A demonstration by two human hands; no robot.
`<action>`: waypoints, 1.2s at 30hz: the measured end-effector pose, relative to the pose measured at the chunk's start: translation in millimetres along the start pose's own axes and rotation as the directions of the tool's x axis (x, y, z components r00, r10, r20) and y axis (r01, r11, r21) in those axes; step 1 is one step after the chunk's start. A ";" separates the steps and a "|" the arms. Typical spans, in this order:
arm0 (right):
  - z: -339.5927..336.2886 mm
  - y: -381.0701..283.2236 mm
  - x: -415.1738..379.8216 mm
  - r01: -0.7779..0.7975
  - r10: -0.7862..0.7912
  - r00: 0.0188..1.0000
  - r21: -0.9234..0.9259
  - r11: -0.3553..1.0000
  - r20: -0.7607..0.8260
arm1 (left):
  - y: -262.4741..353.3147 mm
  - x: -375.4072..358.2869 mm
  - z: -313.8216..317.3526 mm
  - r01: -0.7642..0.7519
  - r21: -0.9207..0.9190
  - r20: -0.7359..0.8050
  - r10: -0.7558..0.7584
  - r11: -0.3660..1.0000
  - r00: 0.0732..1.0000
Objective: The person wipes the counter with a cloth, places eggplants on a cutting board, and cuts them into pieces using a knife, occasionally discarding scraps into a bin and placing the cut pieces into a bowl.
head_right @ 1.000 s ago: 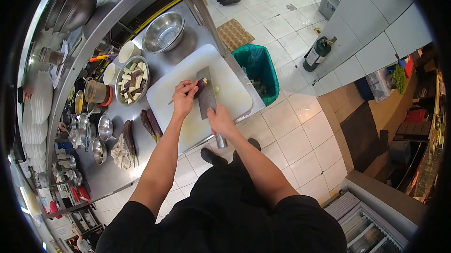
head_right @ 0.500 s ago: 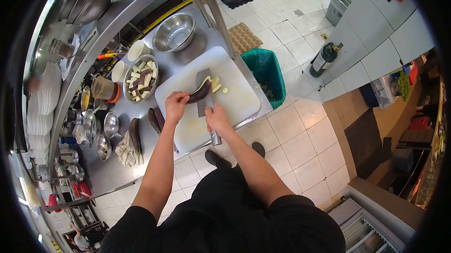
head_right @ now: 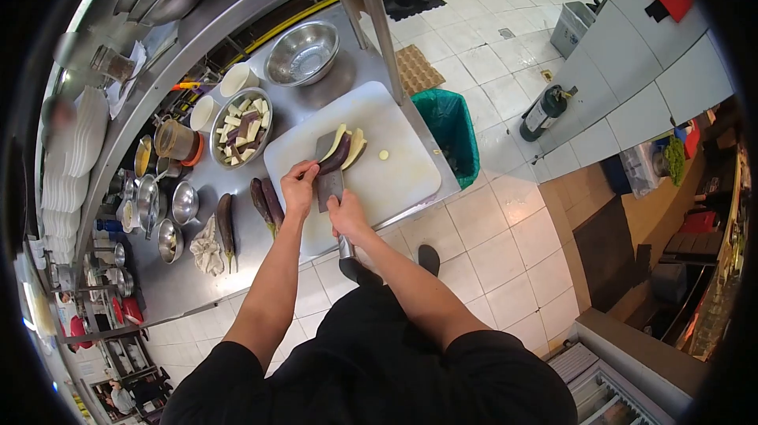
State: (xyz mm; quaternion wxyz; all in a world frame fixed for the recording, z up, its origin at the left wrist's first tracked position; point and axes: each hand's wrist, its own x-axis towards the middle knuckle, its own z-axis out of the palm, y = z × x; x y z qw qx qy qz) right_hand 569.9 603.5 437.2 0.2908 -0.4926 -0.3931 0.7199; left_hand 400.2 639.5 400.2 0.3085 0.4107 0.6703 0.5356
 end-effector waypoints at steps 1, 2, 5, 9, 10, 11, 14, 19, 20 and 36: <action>-3.5 -1.6 -1.2 0.012 -0.011 1.000 -0.041 0.999 0.013 | -7.2 -1.2 1.0 -0.004 -0.008 0.004 0.004 1.000 1.000; -9.8 -9.6 -3.6 0.023 -0.022 1.000 -0.046 0.999 0.007 | -12.6 0.7 2.1 -0.014 -0.015 -0.007 0.014 1.000 1.000; -48.3 -18.4 -8.5 0.190 -0.218 0.976 -0.422 0.887 -0.021 | -5.4 13.8 -5.6 -0.018 0.150 0.011 0.017 0.988 1.000; -147.6 -24.4 -43.6 0.426 -0.604 0.794 -0.773 0.469 0.071 | 21.4 32.1 -1.8 -0.168 0.496 0.183 0.087 0.852 0.979; -164.5 -36.5 -60.3 0.416 -0.567 0.817 -0.789 0.451 0.107 | 31.9 30.9 2.9 -0.163 0.483 0.168 0.092 0.860 0.982; -173.0 -50.0 -75.4 0.423 -0.568 0.814 -0.797 0.430 0.126 | 44.5 25.7 10.0 -0.338 0.578 0.259 0.226 0.743 0.939; -185.4 -70.3 -97.4 0.141 -0.098 0.990 -0.761 0.634 0.102 | 64.2 27.1 25.8 -0.438 0.684 0.404 0.198 0.583 0.893; -219.6 -35.2 -42.3 0.206 -0.388 0.922 -0.852 0.481 0.004 | 42.8 36.2 20.7 -0.389 0.643 0.493 0.031 0.660 0.869; -218.5 -41.7 -41.0 0.205 -0.390 0.921 -0.855 0.477 0.004 | 50.2 28.8 12.4 -0.430 0.579 0.572 0.031 0.693 0.820; -107.5 -131.3 -104.9 0.251 -0.142 0.953 -0.960 -0.124 0.267 | 45.3 -22.8 11.0 -0.554 0.528 0.515 0.275 0.644 0.812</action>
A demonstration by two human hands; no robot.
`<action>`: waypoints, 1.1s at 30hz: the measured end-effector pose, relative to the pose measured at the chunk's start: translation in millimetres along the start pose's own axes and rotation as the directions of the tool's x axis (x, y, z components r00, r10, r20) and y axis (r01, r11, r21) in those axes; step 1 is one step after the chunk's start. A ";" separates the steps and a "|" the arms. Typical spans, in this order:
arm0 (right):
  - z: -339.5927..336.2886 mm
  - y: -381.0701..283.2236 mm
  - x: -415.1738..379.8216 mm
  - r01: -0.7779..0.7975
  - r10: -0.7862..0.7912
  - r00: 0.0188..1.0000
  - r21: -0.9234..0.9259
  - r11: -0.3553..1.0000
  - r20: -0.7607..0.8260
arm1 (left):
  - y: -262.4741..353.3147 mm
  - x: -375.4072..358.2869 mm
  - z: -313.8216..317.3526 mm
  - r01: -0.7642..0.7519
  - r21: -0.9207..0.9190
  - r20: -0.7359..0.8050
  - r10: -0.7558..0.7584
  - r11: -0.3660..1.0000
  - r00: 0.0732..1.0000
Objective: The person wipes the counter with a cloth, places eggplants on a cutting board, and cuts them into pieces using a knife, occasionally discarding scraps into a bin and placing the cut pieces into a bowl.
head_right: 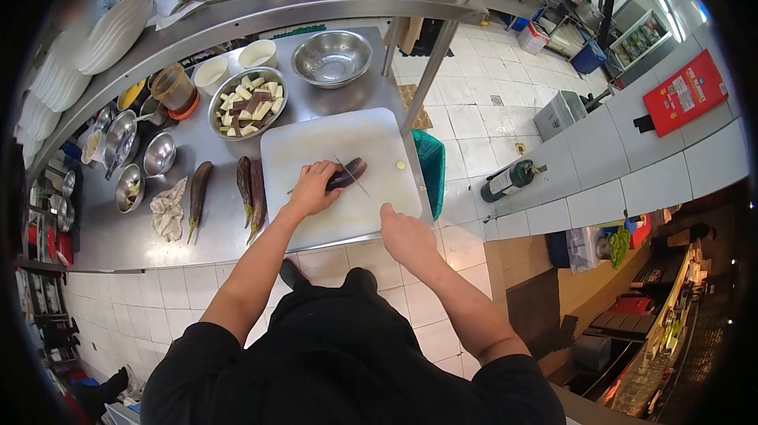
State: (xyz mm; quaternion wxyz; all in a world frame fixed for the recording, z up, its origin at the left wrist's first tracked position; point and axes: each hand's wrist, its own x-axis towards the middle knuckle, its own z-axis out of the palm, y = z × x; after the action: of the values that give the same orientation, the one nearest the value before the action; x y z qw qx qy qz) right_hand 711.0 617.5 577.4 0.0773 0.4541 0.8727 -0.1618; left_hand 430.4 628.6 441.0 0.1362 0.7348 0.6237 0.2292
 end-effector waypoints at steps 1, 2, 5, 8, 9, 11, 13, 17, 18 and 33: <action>-2.3 -1.7 0.3 0.002 -0.001 1.000 -0.010 1.000 0.030 | -1.0 -1.6 -0.1 0.007 -0.004 -0.002 -0.007 1.000 1.000; -0.2 -3.6 4.8 0.006 -0.005 0.999 -0.015 1.000 0.034 | -0.9 -2.1 0.5 0.008 -0.003 -0.004 -0.008 1.000 1.000; 25.1 -5.1 39.5 -0.009 0.009 1.000 -0.005 1.000 0.028 | -2.1 -1.8 1.1 0.015 -0.025 -0.007 -0.015 1.000 1.000; 62.5 -10.6 90.5 -0.032 0.036 0.998 0.077 0.997 -0.052 | -3.3 -9.1 1.7 0.019 -0.080 -0.019 -0.021 0.997 1.000; 61.9 -14.9 104.6 -0.021 0.029 0.997 0.104 0.994 -0.078 | -4.0 -7.5 -0.1 0.018 -0.112 -0.045 -0.023 0.994 0.999; 48.6 -24.3 108.7 -0.010 0.023 0.995 0.136 0.991 -0.093 | -0.1 -18.2 -13.5 0.053 -0.104 -0.065 -0.060 0.993 0.996; 17.6 -35.1 98.1 -0.031 0.043 0.995 0.126 0.991 -0.089 | -7.0 -22.6 -24.2 0.085 -0.099 -0.086 -0.094 0.991 0.992; -4.0 -46.9 58.8 -0.019 0.021 0.999 0.064 0.998 -0.029 | -22.0 -34.5 -15.9 0.068 -0.134 -0.004 -0.070 0.989 0.998; -1.5 -48.9 45.9 -0.003 0.002 1.000 0.052 0.999 0.013 | -22.3 -34.0 -13.9 0.044 -0.147 -0.042 -0.050 0.988 0.998; 79.1 -50.6 91.0 0.026 -0.024 0.999 0.093 0.995 -0.023 | -24.8 -38.5 -3.6 0.072 -0.237 -0.093 -0.097 0.969 0.991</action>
State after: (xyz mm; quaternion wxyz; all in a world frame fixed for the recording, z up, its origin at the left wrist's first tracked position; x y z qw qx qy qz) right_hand 616.3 632.3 488.5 0.0447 0.4479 0.8707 -0.1983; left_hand 402.8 595.2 425.6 0.1985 0.6735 0.6294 0.3329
